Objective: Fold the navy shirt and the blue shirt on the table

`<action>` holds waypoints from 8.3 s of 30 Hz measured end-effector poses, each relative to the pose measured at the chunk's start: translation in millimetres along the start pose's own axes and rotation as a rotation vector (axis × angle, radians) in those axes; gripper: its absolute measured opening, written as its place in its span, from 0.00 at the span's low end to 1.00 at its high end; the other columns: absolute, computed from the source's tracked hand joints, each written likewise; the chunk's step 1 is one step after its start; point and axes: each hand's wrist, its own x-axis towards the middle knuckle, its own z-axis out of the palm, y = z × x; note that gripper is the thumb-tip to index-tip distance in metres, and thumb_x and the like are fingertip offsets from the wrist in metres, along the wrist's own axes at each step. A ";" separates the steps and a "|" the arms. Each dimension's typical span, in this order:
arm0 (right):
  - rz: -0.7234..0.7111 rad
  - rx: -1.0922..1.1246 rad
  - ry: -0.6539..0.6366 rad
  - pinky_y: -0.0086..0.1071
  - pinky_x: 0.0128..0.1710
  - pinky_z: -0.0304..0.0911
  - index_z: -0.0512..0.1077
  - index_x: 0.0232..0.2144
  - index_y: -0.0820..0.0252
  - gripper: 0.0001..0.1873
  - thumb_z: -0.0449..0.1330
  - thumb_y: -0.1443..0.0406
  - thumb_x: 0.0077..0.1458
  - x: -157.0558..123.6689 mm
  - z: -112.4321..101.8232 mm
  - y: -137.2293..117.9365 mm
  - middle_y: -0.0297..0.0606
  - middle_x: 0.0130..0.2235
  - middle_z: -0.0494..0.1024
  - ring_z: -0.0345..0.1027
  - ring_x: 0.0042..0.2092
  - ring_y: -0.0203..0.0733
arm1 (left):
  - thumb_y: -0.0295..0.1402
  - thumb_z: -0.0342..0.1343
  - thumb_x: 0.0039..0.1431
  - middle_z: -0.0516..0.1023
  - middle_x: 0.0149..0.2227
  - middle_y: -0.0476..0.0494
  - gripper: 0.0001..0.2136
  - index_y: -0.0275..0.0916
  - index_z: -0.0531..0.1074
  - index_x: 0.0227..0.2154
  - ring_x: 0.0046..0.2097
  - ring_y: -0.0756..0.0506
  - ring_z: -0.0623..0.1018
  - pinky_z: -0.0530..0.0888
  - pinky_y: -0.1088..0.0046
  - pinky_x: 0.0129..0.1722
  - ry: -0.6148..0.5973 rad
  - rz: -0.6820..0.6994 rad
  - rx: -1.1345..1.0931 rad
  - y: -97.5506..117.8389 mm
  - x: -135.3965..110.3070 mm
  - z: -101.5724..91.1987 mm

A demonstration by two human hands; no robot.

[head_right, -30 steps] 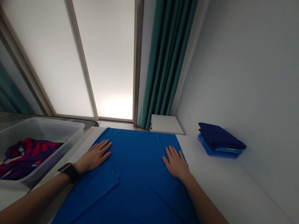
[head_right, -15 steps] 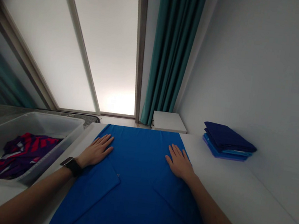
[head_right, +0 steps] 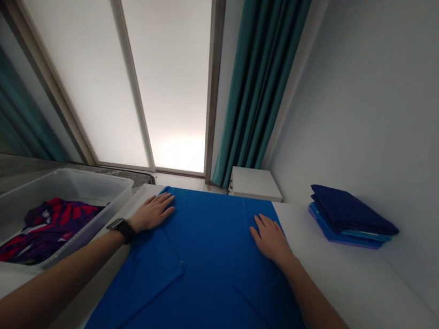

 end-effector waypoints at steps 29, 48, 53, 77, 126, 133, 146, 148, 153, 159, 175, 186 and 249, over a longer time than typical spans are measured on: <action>0.001 -0.017 0.009 0.45 0.67 0.33 0.48 0.67 0.62 0.39 0.29 0.46 0.63 56.3 14.7 -14.6 0.41 0.69 0.48 0.37 0.69 0.44 | 0.37 0.33 0.68 0.66 0.62 0.42 0.22 0.40 0.65 0.58 0.63 0.42 0.63 0.54 0.56 0.63 0.096 -0.267 -0.059 -66.1 57.0 15.0; -0.006 0.041 -0.031 0.45 0.66 0.35 0.50 0.67 0.64 0.36 0.34 0.50 0.64 61.3 5.4 -13.2 0.44 0.68 0.49 0.39 0.69 0.45 | 0.46 0.38 0.65 0.64 0.63 0.43 0.25 0.40 0.64 0.59 0.64 0.41 0.61 0.54 0.60 0.65 0.091 -0.019 -0.127 -74.8 57.8 23.7; 0.031 0.008 0.045 0.44 0.66 0.36 0.53 0.65 0.66 0.33 0.36 0.55 0.65 79.4 0.4 2.9 0.44 0.68 0.52 0.42 0.68 0.45 | 0.46 0.39 0.65 0.65 0.62 0.44 0.25 0.42 0.64 0.59 0.64 0.41 0.63 0.55 0.60 0.64 0.108 -0.019 -0.109 -78.1 59.6 27.4; 0.236 0.067 -0.014 0.52 0.65 0.36 0.51 0.66 0.59 0.33 0.39 0.52 0.64 92.3 14.3 46.9 0.42 0.69 0.48 0.37 0.69 0.47 | 0.44 0.38 0.65 0.61 0.65 0.44 0.25 0.42 0.60 0.61 0.65 0.41 0.59 0.50 0.56 0.65 0.047 -0.098 -0.060 -76.6 59.4 24.5; 0.077 0.089 0.253 0.47 0.62 0.52 0.65 0.58 0.60 0.26 0.42 0.60 0.62 89.7 37.7 87.3 0.44 0.61 0.67 0.58 0.61 0.50 | 0.44 0.40 0.64 0.80 0.38 0.43 0.18 0.43 0.73 0.36 0.43 0.40 0.78 0.67 0.66 0.45 -0.030 -0.183 -0.150 -86.9 92.1 4.8; 0.070 0.073 0.245 0.47 0.62 0.51 0.65 0.58 0.64 0.27 0.41 0.60 0.62 89.1 37.3 86.0 0.47 0.61 0.65 0.58 0.62 0.50 | 0.40 0.42 0.64 0.77 0.36 0.42 0.13 0.40 0.69 0.33 0.39 0.42 0.77 0.68 0.68 0.39 0.020 -0.197 -0.155 -90.9 99.3 11.8; 0.062 0.044 0.265 0.48 0.62 0.52 0.66 0.57 0.62 0.27 0.41 0.60 0.62 90.1 41.5 88.9 0.46 0.60 0.67 0.59 0.61 0.51 | 0.38 0.42 0.65 0.71 0.37 0.39 0.13 0.39 0.67 0.31 0.44 0.40 0.70 0.66 0.59 0.48 0.258 -0.069 -0.166 -59.4 93.5 -22.8; 0.069 0.038 0.268 0.48 0.62 0.52 0.66 0.57 0.62 0.27 0.41 0.59 0.62 90.4 42.0 89.2 0.46 0.60 0.67 0.59 0.61 0.51 | 0.39 0.41 0.67 0.71 0.37 0.40 0.14 0.40 0.67 0.32 0.43 0.40 0.70 0.66 0.60 0.48 0.284 0.022 -0.152 -39.2 79.4 -35.1; 0.050 0.034 0.271 0.47 0.61 0.53 0.66 0.57 0.64 0.27 0.40 0.59 0.62 91.1 41.8 90.1 0.47 0.60 0.67 0.59 0.61 0.52 | 0.40 0.44 0.67 0.73 0.37 0.41 0.13 0.41 0.69 0.32 0.40 0.42 0.72 0.67 0.63 0.44 0.142 0.230 -0.179 11.5 35.2 -34.1; 0.041 0.044 0.281 0.47 0.61 0.54 0.66 0.56 0.62 0.26 0.42 0.59 0.61 91.6 42.5 91.9 0.46 0.60 0.67 0.60 0.60 0.52 | 0.39 0.40 0.68 0.75 0.32 0.42 0.18 0.40 0.71 0.27 0.37 0.44 0.74 0.69 0.68 0.41 0.034 0.224 -0.422 18.7 21.1 -4.4; 0.091 0.386 0.247 0.43 0.62 0.53 0.66 0.57 0.62 0.26 0.46 0.64 0.59 98.1 22.6 100.1 0.47 0.58 0.69 0.60 0.60 0.46 | 0.45 0.47 0.61 0.73 0.30 0.44 0.17 0.40 0.71 0.26 0.34 0.43 0.72 0.69 0.66 0.38 0.051 0.184 -0.494 16.6 26.7 -0.1; 0.164 0.372 0.130 0.37 0.53 0.59 0.77 0.41 0.58 0.17 0.50 0.67 0.57 123.2 8.1 112.7 0.41 0.46 0.79 0.70 0.50 0.46 | 0.47 0.44 0.62 0.73 0.30 0.44 0.19 0.40 0.70 0.26 0.34 0.43 0.73 0.70 0.67 0.38 0.040 0.183 -0.476 18.5 26.4 -2.2; -0.234 0.233 0.199 0.51 0.62 0.53 0.64 0.59 0.57 0.26 0.43 0.55 0.64 60.1 17.0 -11.2 0.45 0.61 0.65 0.57 0.62 0.52 | 0.35 0.42 0.62 0.78 0.35 0.40 0.17 0.36 0.73 0.45 0.37 0.43 0.76 0.70 0.69 0.37 -0.037 -0.092 -0.250 -12.7 100.1 -27.2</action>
